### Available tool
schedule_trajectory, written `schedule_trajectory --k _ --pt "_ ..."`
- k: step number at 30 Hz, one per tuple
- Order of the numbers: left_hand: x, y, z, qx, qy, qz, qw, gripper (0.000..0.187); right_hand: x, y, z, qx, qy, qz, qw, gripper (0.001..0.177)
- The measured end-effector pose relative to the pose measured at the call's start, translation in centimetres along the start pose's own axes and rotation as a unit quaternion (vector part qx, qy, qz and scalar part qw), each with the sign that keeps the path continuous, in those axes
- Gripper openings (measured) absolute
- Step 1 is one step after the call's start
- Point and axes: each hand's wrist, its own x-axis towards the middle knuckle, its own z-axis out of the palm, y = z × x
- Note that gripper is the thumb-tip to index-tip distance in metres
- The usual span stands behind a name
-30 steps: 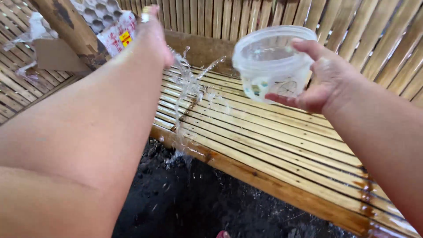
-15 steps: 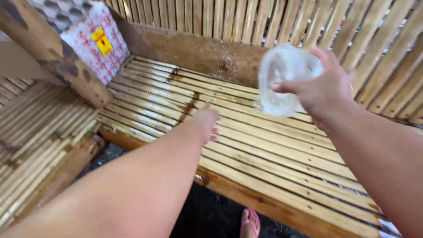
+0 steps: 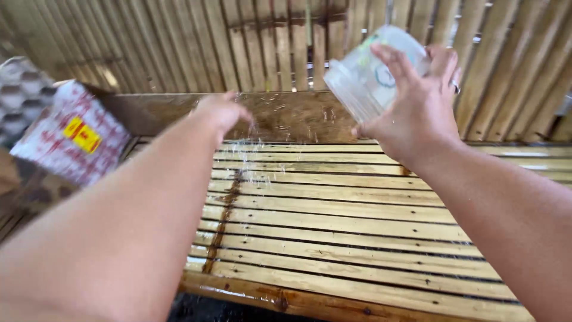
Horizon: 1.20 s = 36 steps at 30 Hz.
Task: Splashing water on a bamboo bench to clean it and then picking up a stick broom.
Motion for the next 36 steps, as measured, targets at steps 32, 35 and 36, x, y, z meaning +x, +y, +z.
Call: schedule_trajectory --k 32,35,36 --pt "-43.6 17.7 52.0 0.083 -0.829 0.007 0.553 0.099 -39.6 14.8 -33.6 0.476 0.596 0.497 0.413 0.086" --pt "-49.1 18.4 55.5 0.080 -0.841 -0.022 0.535 0.104 -43.8 16.6 -37.1 0.478 0.605 0.434 0.466 0.090" --pt "-50.7 19.1 56.1 0.085 -0.845 -0.017 0.528 0.104 -43.9 16.6 -38.3 0.473 0.614 0.429 0.464 0.090"
